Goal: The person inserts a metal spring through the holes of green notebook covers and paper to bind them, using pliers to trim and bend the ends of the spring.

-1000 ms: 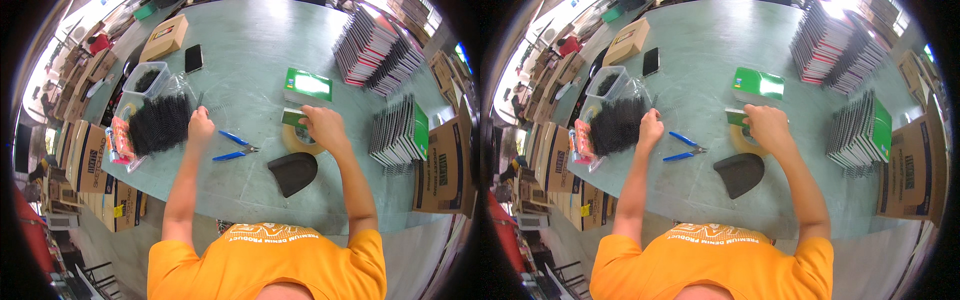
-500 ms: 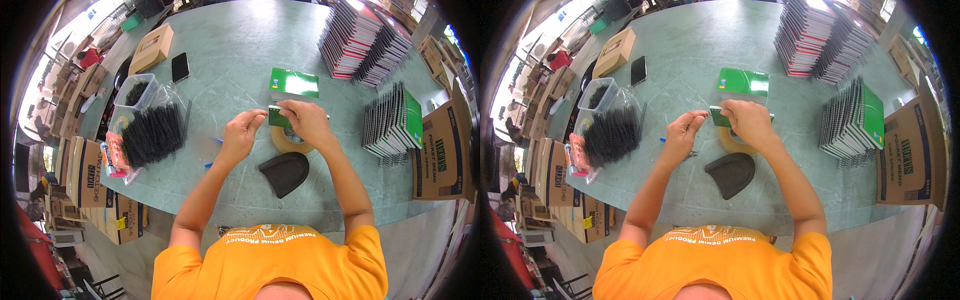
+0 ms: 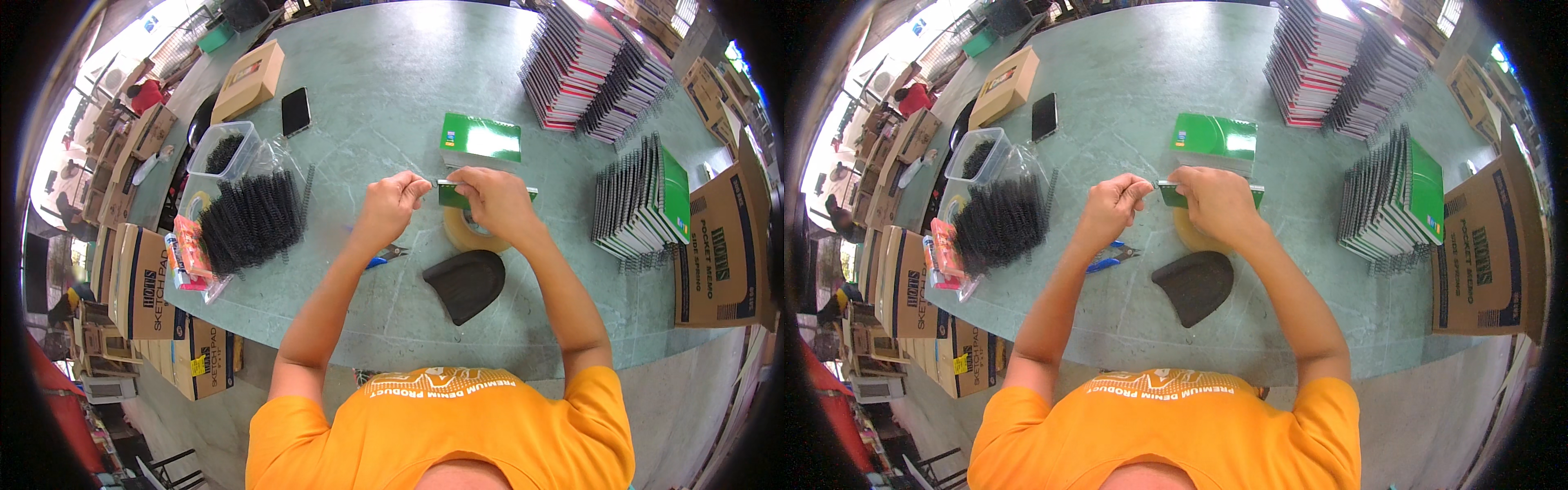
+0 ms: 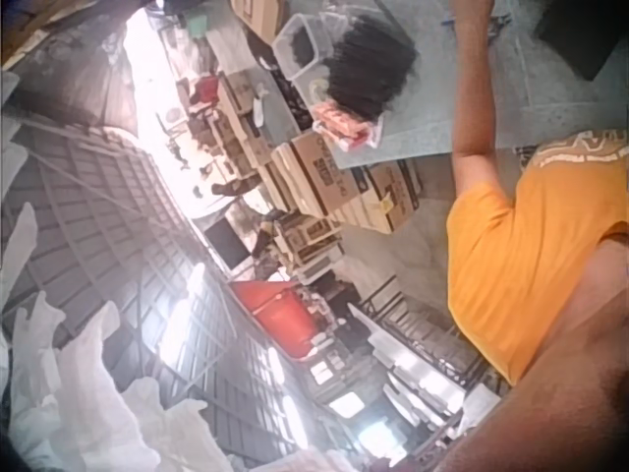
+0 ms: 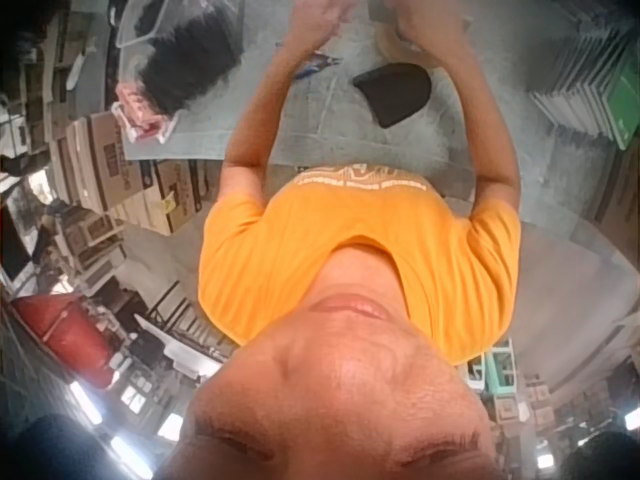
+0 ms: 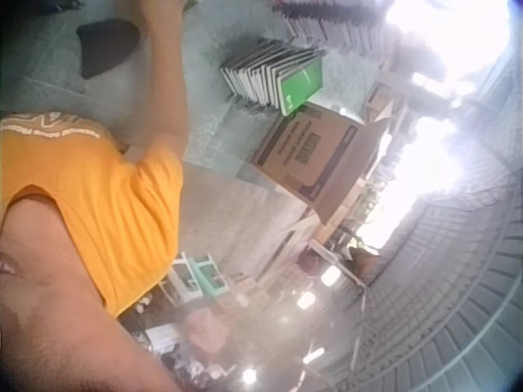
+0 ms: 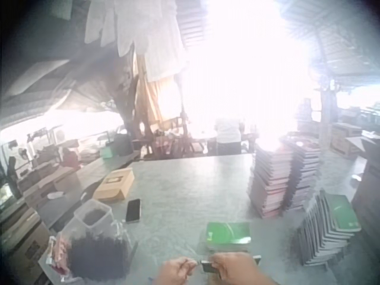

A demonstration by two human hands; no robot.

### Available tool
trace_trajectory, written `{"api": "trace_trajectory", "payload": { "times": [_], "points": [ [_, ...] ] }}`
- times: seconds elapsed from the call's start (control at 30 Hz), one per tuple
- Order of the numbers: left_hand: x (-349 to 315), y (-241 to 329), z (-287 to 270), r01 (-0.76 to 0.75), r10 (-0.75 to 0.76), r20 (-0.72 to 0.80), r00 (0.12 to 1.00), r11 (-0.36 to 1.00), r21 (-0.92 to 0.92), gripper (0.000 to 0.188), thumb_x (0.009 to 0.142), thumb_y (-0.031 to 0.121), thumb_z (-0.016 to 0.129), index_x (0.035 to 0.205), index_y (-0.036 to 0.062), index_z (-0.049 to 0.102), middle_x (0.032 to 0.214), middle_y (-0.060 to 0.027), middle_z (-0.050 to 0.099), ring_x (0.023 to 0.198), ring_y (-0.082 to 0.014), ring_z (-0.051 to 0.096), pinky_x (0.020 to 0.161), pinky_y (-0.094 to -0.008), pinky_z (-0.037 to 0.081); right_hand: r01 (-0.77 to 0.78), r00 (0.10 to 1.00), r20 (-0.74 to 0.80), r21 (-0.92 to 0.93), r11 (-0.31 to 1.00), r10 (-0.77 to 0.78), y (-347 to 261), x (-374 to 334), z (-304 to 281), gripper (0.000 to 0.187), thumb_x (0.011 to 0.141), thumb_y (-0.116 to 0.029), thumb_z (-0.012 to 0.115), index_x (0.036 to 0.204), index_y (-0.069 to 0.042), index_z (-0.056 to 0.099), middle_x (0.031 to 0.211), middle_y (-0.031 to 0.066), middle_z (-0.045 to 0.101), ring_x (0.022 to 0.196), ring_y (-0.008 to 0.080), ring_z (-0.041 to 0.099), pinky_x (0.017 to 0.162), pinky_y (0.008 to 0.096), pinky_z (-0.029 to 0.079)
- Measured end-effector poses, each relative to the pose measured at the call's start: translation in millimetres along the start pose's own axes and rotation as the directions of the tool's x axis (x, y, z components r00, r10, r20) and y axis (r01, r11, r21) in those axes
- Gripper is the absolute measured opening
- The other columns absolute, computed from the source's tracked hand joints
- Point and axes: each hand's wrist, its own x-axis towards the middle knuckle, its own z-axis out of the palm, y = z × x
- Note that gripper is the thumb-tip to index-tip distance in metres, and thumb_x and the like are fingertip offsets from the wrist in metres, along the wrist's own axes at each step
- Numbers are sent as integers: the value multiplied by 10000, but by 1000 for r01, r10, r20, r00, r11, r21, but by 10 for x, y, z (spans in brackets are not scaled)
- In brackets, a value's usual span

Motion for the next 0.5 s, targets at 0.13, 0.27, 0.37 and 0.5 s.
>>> {"api": "trace_trajectory", "payload": {
  "times": [0.13,0.27,0.37,0.5],
  "points": [
    [-4,-117,108,-215,212,-197,957,977,3,156,862,192,639,890,38,639,629,-42,596,520,-83,507,501,-245,416,-11,999,33,49,999,10,-42,-14,-2,155,813,-104,552,941,-99,640,839,102,656,780,300,628,657,411,476],
    [30,-103,76,-266,276,-119,954,959,96,172,846,193,657,915,39,619,646,-41,598,520,-106,506,518,-259,427,-15,999,41,-18,1000,15,-3,-29,8,150,817,-138,566,945,-103,636,867,82,663,795,286,632,664,406,476],
    [110,-12,-179,-179,163,119,979,973,144,186,815,163,682,921,31,605,733,-58,604,576,-122,524,547,-279,437,25,998,-61,-109,994,-32,-14,-40,76,161,826,-188,582,964,-116,623,876,60,663,803,266,630,686,398,471],
    [134,-23,-223,-189,168,132,977,969,160,189,786,151,693,910,37,609,837,-88,597,677,-151,545,594,-297,439,90,984,-152,9,996,-88,-59,60,119,152,844,-240,587,952,-133,598,807,55,640,805,256,612,708,394,457]
  ]
}}
